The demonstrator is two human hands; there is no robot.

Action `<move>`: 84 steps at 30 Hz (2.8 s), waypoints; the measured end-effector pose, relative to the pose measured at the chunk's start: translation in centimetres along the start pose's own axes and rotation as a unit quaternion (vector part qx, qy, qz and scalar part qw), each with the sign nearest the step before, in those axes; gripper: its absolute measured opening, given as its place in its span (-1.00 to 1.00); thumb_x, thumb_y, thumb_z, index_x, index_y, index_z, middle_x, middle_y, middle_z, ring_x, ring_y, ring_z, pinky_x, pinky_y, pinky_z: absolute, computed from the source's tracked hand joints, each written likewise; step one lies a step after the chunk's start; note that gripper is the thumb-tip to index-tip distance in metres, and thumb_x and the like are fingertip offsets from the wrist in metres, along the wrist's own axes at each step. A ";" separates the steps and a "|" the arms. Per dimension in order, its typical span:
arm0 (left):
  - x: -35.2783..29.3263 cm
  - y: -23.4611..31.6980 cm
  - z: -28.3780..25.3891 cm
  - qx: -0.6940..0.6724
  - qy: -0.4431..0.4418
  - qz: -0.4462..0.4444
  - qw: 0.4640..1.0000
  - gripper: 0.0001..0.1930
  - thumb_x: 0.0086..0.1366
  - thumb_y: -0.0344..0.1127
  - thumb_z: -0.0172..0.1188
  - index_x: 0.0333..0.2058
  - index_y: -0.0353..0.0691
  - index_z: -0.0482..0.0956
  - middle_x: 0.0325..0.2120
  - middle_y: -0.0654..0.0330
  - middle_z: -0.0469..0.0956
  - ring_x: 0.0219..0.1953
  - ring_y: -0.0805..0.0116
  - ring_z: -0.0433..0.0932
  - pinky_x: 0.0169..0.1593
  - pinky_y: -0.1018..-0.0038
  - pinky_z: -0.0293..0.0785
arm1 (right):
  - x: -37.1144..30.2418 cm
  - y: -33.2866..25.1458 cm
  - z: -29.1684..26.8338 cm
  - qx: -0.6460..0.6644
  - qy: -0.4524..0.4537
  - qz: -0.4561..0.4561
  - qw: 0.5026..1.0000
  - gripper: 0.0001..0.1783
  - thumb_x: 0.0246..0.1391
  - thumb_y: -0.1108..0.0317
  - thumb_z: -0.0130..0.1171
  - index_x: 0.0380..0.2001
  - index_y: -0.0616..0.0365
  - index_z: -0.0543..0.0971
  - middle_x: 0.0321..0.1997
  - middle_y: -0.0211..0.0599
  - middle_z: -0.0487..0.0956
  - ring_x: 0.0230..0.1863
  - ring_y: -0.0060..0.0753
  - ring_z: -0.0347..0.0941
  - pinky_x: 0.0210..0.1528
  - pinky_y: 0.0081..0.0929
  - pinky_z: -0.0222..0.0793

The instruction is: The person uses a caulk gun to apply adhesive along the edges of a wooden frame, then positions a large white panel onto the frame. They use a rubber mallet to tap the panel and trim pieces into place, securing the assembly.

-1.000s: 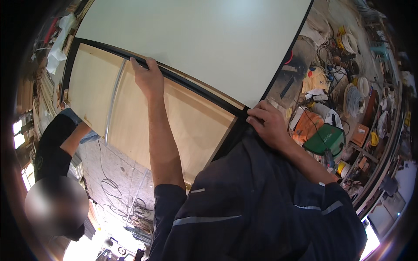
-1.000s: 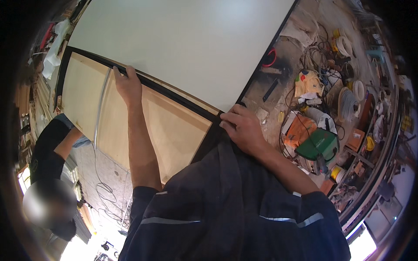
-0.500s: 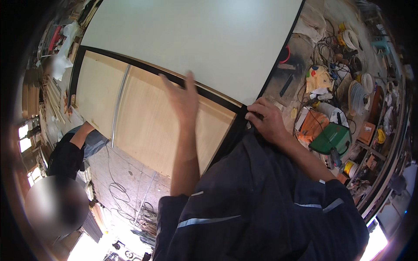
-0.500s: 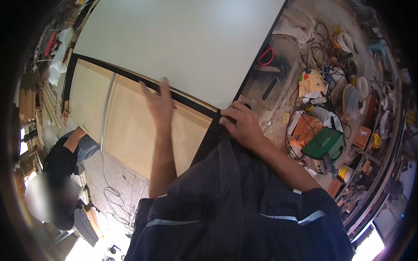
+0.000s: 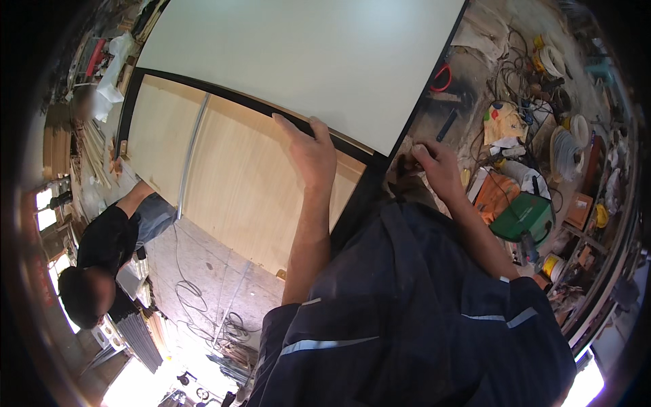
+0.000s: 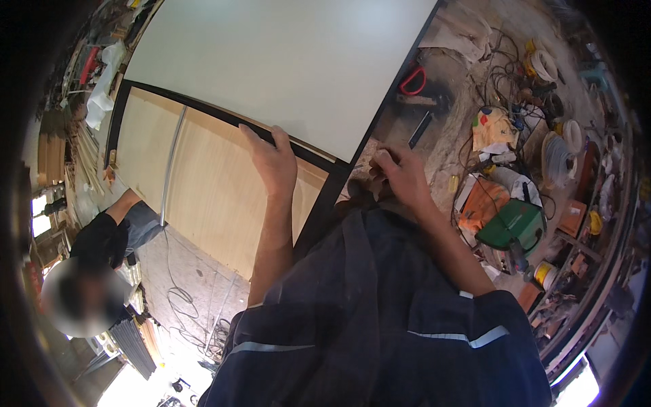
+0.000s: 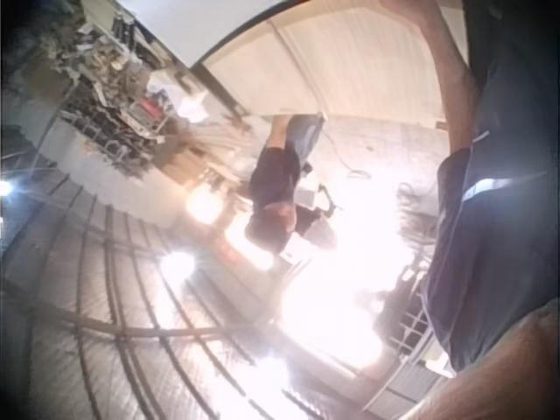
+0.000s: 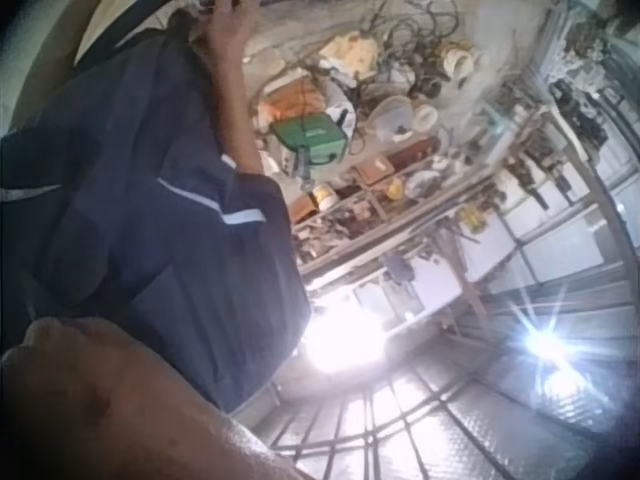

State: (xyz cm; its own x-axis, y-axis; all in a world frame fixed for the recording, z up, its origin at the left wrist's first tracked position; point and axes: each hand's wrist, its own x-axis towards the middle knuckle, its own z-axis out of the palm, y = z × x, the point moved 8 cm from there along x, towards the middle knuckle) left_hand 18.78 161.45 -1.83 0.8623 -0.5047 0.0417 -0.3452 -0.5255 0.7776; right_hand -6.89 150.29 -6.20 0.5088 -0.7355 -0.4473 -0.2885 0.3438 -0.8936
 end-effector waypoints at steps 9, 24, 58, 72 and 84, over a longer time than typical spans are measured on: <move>-0.9 -0.6 -1.5 -0.028 0.000 -0.059 0.998 -0.18 0.47 -0.20 0.06 0.44 -0.60 -0.17 -0.69 0.22 0.34 -0.62 0.40 0.31 -0.48 0.37 0.34 | 0.6 -0.4 3.8 -0.037 -0.125 0.070 0.989 -0.51 0.35 0.03 0.11 -0.18 0.36 0.61 -0.38 -0.17 0.70 -0.42 -0.41 0.65 -0.38 -0.52 0.48; -0.1 -1.0 -0.2 -0.112 -0.003 -0.069 0.991 -0.19 0.49 -0.24 0.06 0.45 -0.57 -0.18 -0.71 0.36 0.29 -0.65 0.57 0.21 -0.56 0.49 0.19 | 1.1 1.1 4.6 0.026 -0.190 0.072 0.979 -0.54 0.37 0.12 0.11 -0.09 0.43 0.60 -0.31 -0.15 0.68 -0.35 -0.38 0.65 -0.32 -0.45 0.61; -0.2 -1.7 0.2 -0.159 0.021 -0.077 0.984 -0.22 0.48 -0.29 0.08 0.45 -0.54 -0.14 -0.68 0.41 0.30 -0.63 0.65 0.21 -0.56 0.59 0.15 | 2.7 2.2 4.8 0.054 -0.200 0.075 0.975 -0.52 0.35 0.05 0.12 -0.15 0.39 0.56 -0.41 -0.29 0.59 -0.57 -0.48 0.52 -0.44 -0.46 0.43; -0.8 0.1 0.0 -0.123 -0.019 -0.151 0.981 -0.16 0.49 -0.19 0.08 0.46 -0.54 -0.20 -0.55 0.19 0.49 -0.52 0.44 0.48 -0.41 0.48 0.49 | 1.6 1.1 5.6 0.045 -0.196 0.105 0.974 -0.60 0.15 0.29 0.32 -0.12 0.45 0.57 -0.33 -0.20 0.63 -0.42 -0.47 0.59 -0.41 -0.45 0.56; -0.7 -0.1 0.4 -0.058 -0.073 -0.155 0.984 -0.11 0.44 -0.19 0.09 0.44 -0.60 -0.24 0.22 -0.48 0.34 0.25 -0.16 0.43 0.27 0.24 0.36 | 2.1 2.9 5.0 0.061 -0.165 0.066 0.982 -0.57 0.29 0.14 0.22 -0.15 0.41 0.62 -0.27 -0.29 0.67 -0.24 -0.50 0.55 -0.15 -0.43 0.46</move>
State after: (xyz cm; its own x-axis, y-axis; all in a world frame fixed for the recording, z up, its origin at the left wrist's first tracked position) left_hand 18.04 161.64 -2.17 0.8544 -0.4294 -0.2926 -0.0222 -0.5927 0.8051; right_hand -2.54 152.64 -9.91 0.7149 -0.4571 -0.5291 -0.2806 0.5056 -0.8159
